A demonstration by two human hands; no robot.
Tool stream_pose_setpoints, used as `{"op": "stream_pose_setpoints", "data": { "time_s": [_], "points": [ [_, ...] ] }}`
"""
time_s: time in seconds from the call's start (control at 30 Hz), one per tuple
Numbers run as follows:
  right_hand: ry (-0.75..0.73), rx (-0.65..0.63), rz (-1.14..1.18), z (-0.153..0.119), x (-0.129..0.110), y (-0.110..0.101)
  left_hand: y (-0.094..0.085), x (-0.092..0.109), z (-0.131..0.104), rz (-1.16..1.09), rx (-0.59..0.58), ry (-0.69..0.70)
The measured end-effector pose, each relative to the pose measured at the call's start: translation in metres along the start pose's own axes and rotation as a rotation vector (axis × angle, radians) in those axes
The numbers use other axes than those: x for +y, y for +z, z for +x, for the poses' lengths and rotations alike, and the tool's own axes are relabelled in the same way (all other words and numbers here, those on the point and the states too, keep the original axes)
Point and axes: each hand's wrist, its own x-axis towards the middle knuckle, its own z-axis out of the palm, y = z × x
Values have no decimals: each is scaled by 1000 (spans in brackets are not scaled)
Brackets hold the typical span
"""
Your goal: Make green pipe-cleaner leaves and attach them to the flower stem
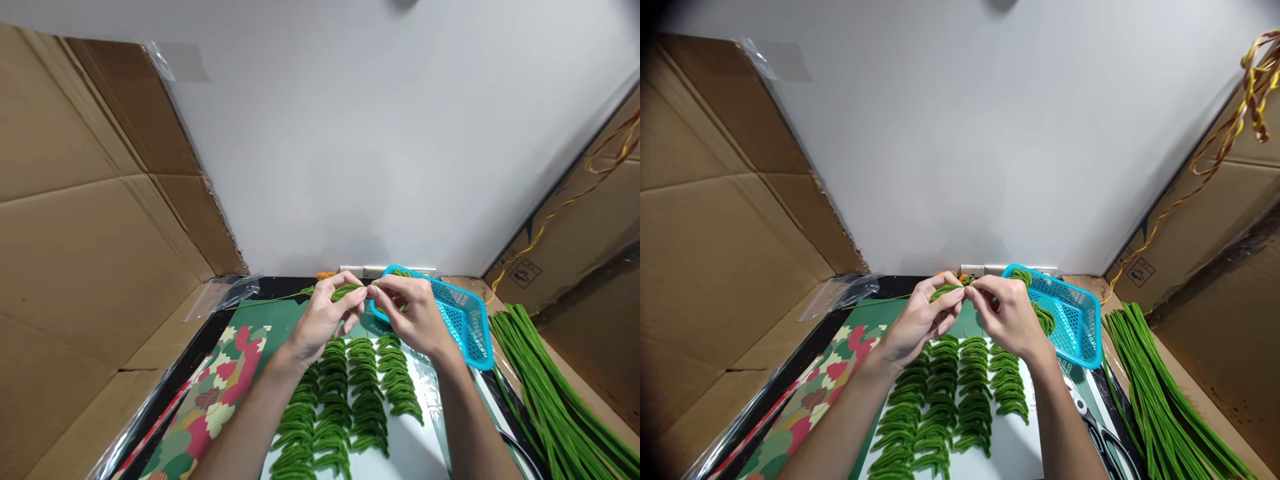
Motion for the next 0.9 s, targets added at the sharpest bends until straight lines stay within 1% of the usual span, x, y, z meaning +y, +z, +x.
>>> {"op": "stream_pose_setpoints", "data": {
  "time_s": [0.07, 0.13, 0.17, 0.23, 0.27, 0.3, 0.37, 0.43, 0.5, 0.53, 0.63, 0.77, 0.83, 0.9],
  "points": [
    [152, 11, 212, 0, -4, 2, 1, 4, -4, 206, 15, 139],
    [279, 27, 422, 2, -7, 6, -1, 6, -7, 458, 42, 332],
    [320, 32, 504, 3, -8, 8, -2, 7, -9, 573, 58, 432],
    [347, 26, 591, 4, -10, 11, -4, 8, -10, 718, 101, 592],
    [333, 18, 588, 4, -11, 11, -5, 8, -10, 740, 127, 631],
    [299, 14, 547, 4, -12, 10, -5, 7, -10, 733, 153, 633],
    [180, 21, 359, 3, -13, 7, -5, 8, -10, 659, 186, 550],
    [20, 38, 115, 1, -14, 2, -4, 9, -10, 546, 181, 426],
    [-113, 39, -74, -1, -14, -1, -5, 12, -10, 419, 122, 316],
    [-158, 32, -133, -2, -13, -2, -5, 14, -10, 354, 82, 269],
    [-231, 1, -239, -4, -12, -3, -7, 17, -8, 195, -8, 147],
    [-273, -19, -320, -3, -13, -1, -11, 17, -6, 62, -95, 11],
    [-282, -21, -307, -2, -14, -1, -12, 17, -6, -6, -122, -29],
    [-296, -13, -285, -1, -14, -1, -11, 16, -7, -35, -121, -37]
  ]
}}
